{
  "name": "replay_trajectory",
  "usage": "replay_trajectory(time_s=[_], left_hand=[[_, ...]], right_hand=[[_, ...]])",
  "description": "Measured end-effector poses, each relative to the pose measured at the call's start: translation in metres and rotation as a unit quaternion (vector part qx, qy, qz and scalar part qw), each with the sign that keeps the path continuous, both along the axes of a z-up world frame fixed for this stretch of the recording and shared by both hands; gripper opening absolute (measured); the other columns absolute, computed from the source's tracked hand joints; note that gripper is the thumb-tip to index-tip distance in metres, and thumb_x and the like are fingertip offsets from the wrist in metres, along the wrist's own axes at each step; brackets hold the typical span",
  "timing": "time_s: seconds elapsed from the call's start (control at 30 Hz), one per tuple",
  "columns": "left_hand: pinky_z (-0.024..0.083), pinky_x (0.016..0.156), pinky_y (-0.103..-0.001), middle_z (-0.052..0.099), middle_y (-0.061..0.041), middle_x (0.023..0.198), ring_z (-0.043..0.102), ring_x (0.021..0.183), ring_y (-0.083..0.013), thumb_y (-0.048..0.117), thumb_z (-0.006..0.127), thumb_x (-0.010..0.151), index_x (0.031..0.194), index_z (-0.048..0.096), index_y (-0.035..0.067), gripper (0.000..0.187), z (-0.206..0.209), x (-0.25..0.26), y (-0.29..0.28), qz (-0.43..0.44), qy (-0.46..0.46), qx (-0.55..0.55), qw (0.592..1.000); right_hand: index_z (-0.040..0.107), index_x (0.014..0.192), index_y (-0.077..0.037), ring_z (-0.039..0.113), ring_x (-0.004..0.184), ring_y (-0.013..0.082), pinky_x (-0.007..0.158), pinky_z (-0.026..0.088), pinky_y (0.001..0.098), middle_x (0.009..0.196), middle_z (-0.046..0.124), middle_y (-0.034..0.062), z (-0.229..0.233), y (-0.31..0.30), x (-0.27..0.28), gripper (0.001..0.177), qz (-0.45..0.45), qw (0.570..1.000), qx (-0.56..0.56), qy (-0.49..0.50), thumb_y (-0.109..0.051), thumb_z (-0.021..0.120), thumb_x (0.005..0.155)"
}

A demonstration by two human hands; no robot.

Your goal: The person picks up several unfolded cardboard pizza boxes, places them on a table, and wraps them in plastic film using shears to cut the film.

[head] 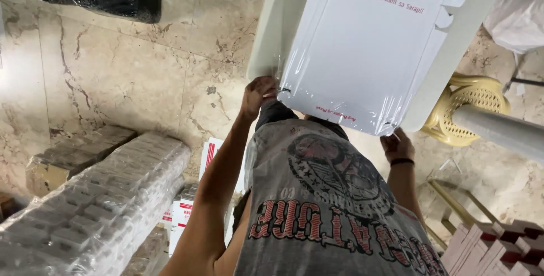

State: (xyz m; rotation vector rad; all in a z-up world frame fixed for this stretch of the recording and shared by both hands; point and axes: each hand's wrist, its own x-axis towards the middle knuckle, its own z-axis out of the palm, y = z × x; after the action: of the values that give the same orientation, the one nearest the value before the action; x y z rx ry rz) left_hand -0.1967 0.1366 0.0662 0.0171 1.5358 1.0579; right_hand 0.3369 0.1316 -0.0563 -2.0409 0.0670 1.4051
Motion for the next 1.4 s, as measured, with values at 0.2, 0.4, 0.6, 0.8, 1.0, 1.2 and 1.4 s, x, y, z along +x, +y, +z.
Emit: replay_trajectory(time_s=[0.2, 0.4, 0.6, 0.8, 1.0, 1.2, 1.4], left_hand=[[0.062, 0.090, -0.053, 0.058, -0.035, 0.131, 0.069, 0.106, -0.0422, 0.015, 0.073, 0.090, 0.154, 0.040, -0.001, 0.074, 0.006, -0.017, 0.017, -0.113, -0.038, 0.038, 0.992], [0.064, 0.077, -0.053, 0.064, -0.034, 0.111, 0.073, 0.093, -0.0461, 0.009, 0.077, 0.083, 0.126, 0.064, -0.007, 0.047, -0.041, -0.024, 0.016, -0.131, -0.063, 0.041, 0.989], [0.065, 0.070, -0.054, 0.066, -0.036, 0.101, 0.073, 0.087, -0.0508, 0.010, 0.082, 0.084, 0.115, 0.067, -0.011, 0.041, -0.040, -0.024, 0.003, -0.057, -0.071, 0.045, 0.995], [0.065, 0.073, -0.048, 0.068, -0.031, 0.097, 0.073, 0.089, -0.0412, 0.014, 0.085, 0.082, 0.107, 0.072, -0.006, 0.035, -0.065, -0.010, -0.011, -0.044, -0.055, 0.061, 0.996], [0.058, 0.061, -0.038, 0.071, -0.022, 0.084, 0.072, 0.076, -0.0266, 0.020, 0.084, 0.077, 0.093, 0.076, 0.000, 0.027, -0.056, -0.011, 0.005, -0.175, 0.064, 0.066, 0.980], [0.060, 0.079, -0.046, 0.076, -0.017, 0.093, 0.074, 0.092, -0.0357, 0.019, 0.079, 0.086, 0.092, 0.077, 0.006, 0.014, -0.009, -0.017, -0.003, -0.223, 0.171, 0.133, 0.951], [0.057, 0.097, -0.048, 0.073, -0.022, 0.114, 0.070, 0.109, -0.0376, 0.021, 0.081, 0.091, 0.109, 0.073, -0.002, 0.031, -0.016, -0.028, -0.002, -0.291, 0.108, 0.122, 0.943]], right_hand=[[0.049, 0.139, -0.018, 0.063, 0.123, 0.0363, 0.102, 0.057, 0.0638, 0.133, 0.059, 0.0140, 0.097, 0.002, -0.047, 0.053, -0.003, 0.990, 0.137, -0.009, -0.055, 0.064, 0.105], [0.056, 0.130, -0.017, 0.064, 0.106, 0.0257, 0.091, 0.061, 0.0540, 0.119, 0.062, 0.0074, 0.130, 0.022, -0.104, 0.032, 0.106, 0.982, 0.139, -0.077, -0.039, 0.059, 0.106], [0.062, 0.104, -0.018, 0.071, 0.081, 0.0190, 0.069, 0.070, 0.0387, 0.096, 0.068, 0.0029, 0.140, 0.027, -0.123, 0.017, 0.062, 0.986, 0.103, -0.120, -0.035, 0.063, 0.101], [0.065, 0.100, -0.016, 0.074, 0.074, 0.0197, 0.062, 0.072, 0.0367, 0.090, 0.069, 0.0042, 0.124, 0.031, -0.112, 0.016, 0.038, 0.987, 0.094, -0.122, -0.032, 0.063, 0.100], [0.064, 0.098, -0.015, 0.071, 0.072, 0.0192, 0.062, 0.071, 0.0341, 0.086, 0.066, 0.0028, 0.142, 0.034, -0.128, 0.015, 0.035, 0.988, 0.082, -0.127, -0.030, 0.062, 0.098], [0.067, 0.098, -0.016, 0.070, 0.074, 0.0175, 0.063, 0.069, 0.0323, 0.086, 0.067, 0.0004, 0.108, 0.035, -0.106, 0.016, 0.042, 0.987, 0.068, -0.136, -0.032, 0.063, 0.096], [0.065, 0.118, -0.014, 0.071, 0.087, 0.0219, 0.074, 0.066, 0.0430, 0.100, 0.068, 0.0038, 0.092, 0.016, -0.081, 0.031, 0.010, 0.990, 0.062, -0.127, -0.038, 0.059, 0.100]])
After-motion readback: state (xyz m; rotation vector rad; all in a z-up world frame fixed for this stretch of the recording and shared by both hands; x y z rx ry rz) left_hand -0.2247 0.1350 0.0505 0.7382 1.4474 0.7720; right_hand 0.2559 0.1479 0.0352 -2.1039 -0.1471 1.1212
